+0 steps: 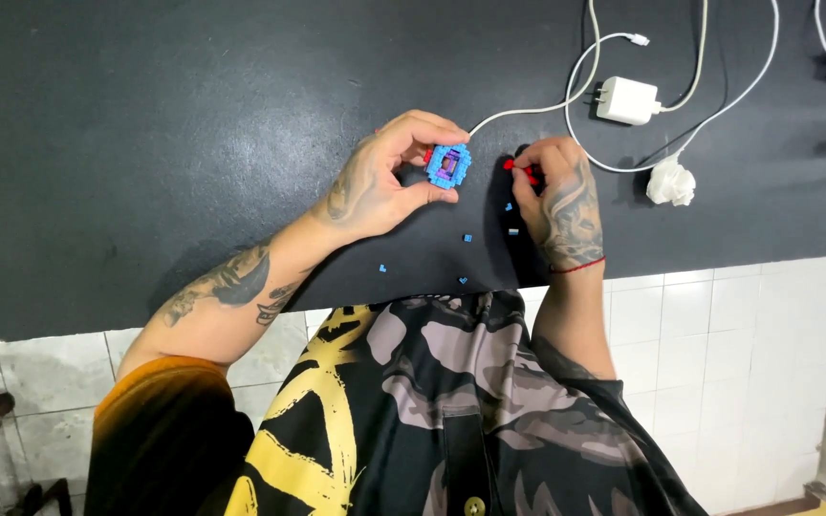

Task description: Assembling a small toy structure using tiny interlocking plastic blocks on a table.

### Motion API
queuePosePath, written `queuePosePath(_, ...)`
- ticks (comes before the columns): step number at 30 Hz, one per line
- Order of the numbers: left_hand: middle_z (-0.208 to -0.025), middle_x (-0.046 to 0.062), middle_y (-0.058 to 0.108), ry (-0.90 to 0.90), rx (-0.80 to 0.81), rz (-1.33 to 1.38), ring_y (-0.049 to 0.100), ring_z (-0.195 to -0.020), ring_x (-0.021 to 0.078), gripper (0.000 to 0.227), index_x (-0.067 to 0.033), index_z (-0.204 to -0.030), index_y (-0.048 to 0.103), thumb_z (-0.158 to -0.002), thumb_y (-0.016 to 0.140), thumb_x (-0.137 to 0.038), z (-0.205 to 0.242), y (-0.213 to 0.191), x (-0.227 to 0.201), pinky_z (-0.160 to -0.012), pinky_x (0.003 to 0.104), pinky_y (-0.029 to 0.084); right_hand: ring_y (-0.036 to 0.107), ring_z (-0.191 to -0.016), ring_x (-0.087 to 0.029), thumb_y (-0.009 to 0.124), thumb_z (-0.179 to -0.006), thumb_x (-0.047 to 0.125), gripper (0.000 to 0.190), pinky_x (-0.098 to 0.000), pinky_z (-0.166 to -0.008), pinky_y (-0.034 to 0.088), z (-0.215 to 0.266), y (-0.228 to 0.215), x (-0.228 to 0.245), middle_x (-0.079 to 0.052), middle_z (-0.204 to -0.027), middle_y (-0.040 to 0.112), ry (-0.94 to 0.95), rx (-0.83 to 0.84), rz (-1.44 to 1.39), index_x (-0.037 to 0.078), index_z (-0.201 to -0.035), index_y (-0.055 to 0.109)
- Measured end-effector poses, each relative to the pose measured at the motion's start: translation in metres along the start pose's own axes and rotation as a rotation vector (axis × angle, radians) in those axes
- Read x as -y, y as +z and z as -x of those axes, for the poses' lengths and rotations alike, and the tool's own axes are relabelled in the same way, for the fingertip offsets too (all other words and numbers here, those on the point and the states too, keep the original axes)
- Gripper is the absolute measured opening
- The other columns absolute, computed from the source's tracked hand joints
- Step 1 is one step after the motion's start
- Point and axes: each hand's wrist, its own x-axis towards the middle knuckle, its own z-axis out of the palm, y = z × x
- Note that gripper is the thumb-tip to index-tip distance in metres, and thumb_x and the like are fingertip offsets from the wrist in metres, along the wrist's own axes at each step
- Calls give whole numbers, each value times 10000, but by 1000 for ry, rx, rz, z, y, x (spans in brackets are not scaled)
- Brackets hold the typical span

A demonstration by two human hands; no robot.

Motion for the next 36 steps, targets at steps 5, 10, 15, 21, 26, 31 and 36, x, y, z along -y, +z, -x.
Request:
queuePosePath(5,-1304,35,627,9,5,11,659,-1075,115,531,-128,-1305,637,-848,908,-139,0,1,0,-991,266,524,652,-878,-351,799,-908,49,197,-446,-775,537,0,-1,-1,-113,-934,638,-3,-19,27,90,-1076,704)
queuePosePath(10,-1289,45,628,9,7,-5,661,-1061,121,519,-118,-1300,641,-852,902,-129,-1,1,-1,-980,268,524,646,-966,-384,780,-920,73,230,-442,-806,548,-2,-2,8,-137,-1018,642,26,24,17,81,-1143,722)
queuePosePath(15,-1292,42,623,18,0,-17,660,-1056,126,535,-116,-1307,633,-848,908,-138,1,3,4,-973,268,528,638,-943,-361,778,-941,56,153,-417,-789,547,-2,0,7,-102,-1010,626,-20,-16,32,85,-1083,729)
queuePosePath(21,-1287,116,501,-69,10,133,718,-1069,236,485,-81,-1372,482,-942,604,106,1,3,-1,-946,353,603,654,-745,-357,835,-952,60,166,-413,-660,551,-1,-14,37,-133,-840,656,-68,-77,-147,53,-1083,734)
queuePosePath(26,-1219,124,456,-89,-6,38,719,-963,233,364,-55,-1172,656,-905,519,151,1,5,-1,-879,345,631,652,-721,-242,852,-941,72,144,-337,-670,554,2,-12,58,-94,-876,686,-80,-153,-327,42,-1062,779)
queuePosePath(31,-1151,91,457,-98,-29,-59,682,-814,152,254,-102,-1122,725,-898,656,-5,5,12,1,-805,291,619,655,-724,-242,874,-904,47,174,-332,-677,562,-2,1,68,-112,-916,709,-134,-221,-420,17,-1058,798)
queuePosePath(36,-1147,60,523,-91,-102,-123,688,-760,152,152,-149,-1020,783,-907,826,-240,5,15,5,-755,271,595,685,-761,-347,794,-942,-15,103,-420,-677,581,-7,9,78,-151,-948,726,-318,-306,-309,-29,-1044,787)
